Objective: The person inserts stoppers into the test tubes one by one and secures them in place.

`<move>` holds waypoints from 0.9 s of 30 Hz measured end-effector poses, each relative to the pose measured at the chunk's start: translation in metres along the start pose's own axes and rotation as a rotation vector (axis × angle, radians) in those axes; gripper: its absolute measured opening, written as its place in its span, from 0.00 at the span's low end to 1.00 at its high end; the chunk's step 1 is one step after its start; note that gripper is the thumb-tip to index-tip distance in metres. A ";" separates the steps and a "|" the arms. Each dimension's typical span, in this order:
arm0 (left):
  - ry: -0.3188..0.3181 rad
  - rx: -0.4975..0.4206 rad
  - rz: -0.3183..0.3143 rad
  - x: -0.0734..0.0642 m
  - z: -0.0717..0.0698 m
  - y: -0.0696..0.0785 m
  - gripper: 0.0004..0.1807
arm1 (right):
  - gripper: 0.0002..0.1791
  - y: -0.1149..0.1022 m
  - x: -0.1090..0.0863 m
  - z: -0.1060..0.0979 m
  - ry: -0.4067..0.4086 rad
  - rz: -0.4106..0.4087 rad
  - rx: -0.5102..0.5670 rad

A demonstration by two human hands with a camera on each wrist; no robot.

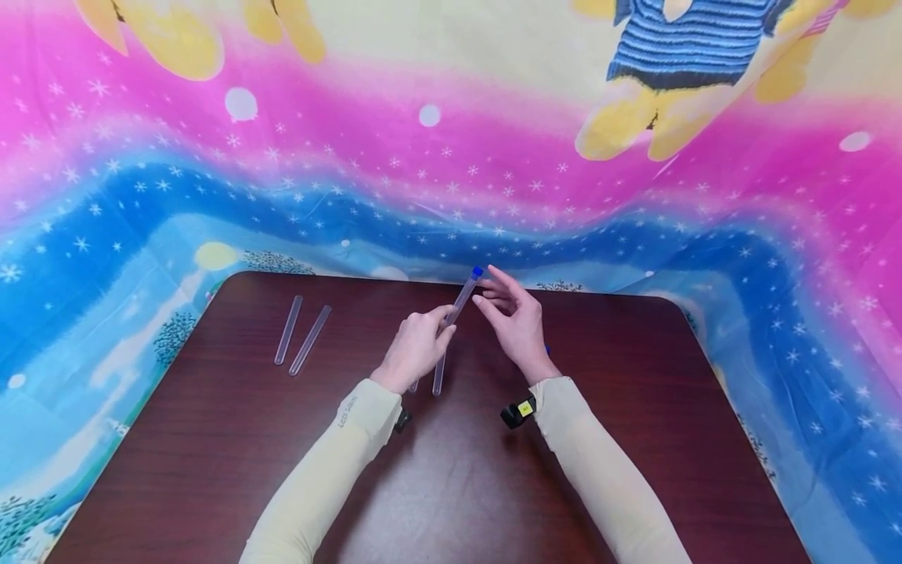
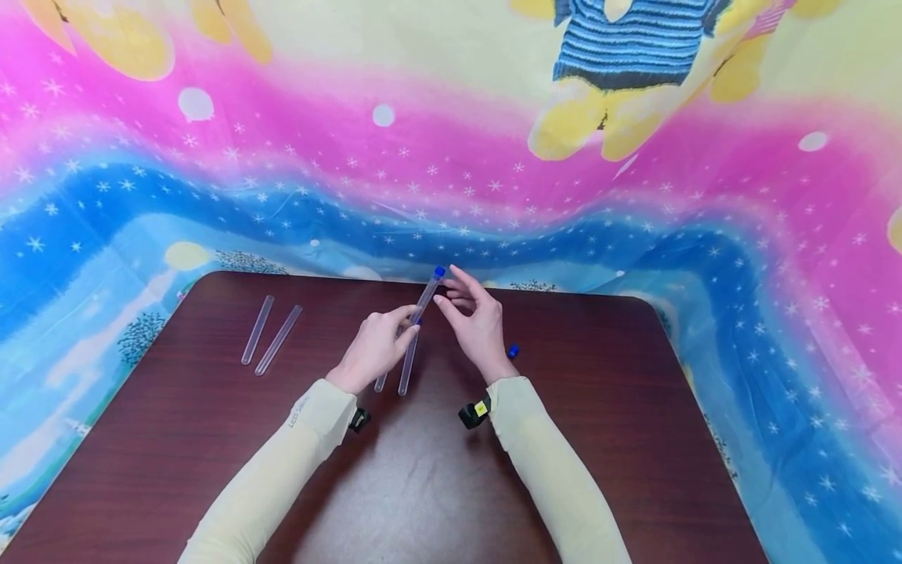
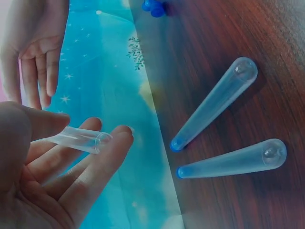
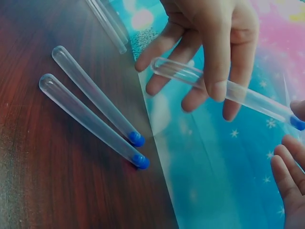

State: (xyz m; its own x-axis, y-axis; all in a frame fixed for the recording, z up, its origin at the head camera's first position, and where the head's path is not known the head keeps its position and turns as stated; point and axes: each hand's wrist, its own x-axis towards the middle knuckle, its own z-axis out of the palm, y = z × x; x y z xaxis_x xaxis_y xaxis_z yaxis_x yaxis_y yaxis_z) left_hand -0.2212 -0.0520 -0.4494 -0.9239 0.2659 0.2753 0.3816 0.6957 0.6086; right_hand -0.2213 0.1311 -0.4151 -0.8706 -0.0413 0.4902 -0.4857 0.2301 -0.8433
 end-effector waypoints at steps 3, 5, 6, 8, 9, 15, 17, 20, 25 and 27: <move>0.004 0.004 -0.014 0.000 -0.001 -0.001 0.18 | 0.28 0.003 -0.001 -0.002 -0.004 0.022 -0.007; 0.005 0.001 -0.021 0.000 -0.003 -0.002 0.18 | 0.28 0.004 -0.001 -0.004 -0.004 0.033 -0.007; 0.006 -0.002 -0.024 0.000 -0.004 -0.002 0.18 | 0.27 0.004 -0.001 -0.005 -0.006 0.035 -0.005; 0.006 -0.003 -0.027 0.001 -0.005 -0.003 0.18 | 0.27 0.005 -0.001 -0.007 -0.007 0.043 -0.013; 0.006 -0.006 -0.028 0.001 -0.006 -0.003 0.18 | 0.27 0.005 -0.001 -0.008 -0.007 0.047 -0.017; 0.021 -0.026 -0.025 0.000 -0.012 -0.006 0.18 | 0.26 0.016 0.001 -0.015 0.005 0.062 -0.004; 0.030 -0.024 -0.030 -0.001 -0.013 -0.007 0.18 | 0.26 0.027 0.003 -0.017 0.011 0.060 -0.006; 0.037 -0.024 -0.041 -0.001 -0.016 -0.009 0.19 | 0.26 0.044 0.004 -0.021 0.018 0.056 -0.014; 0.031 -0.018 -0.060 -0.002 -0.020 -0.012 0.20 | 0.26 0.054 0.003 -0.026 0.020 0.070 -0.021; 0.033 -0.011 -0.066 -0.003 -0.021 -0.013 0.20 | 0.26 0.055 0.002 -0.027 0.015 0.083 -0.030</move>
State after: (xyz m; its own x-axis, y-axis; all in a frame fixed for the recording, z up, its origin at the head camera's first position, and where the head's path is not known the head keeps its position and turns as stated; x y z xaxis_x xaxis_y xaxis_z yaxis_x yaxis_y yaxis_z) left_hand -0.2226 -0.0762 -0.4425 -0.9454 0.1978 0.2589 0.3208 0.7032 0.6345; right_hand -0.2482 0.1699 -0.4547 -0.9064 -0.0060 0.4224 -0.4092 0.2612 -0.8743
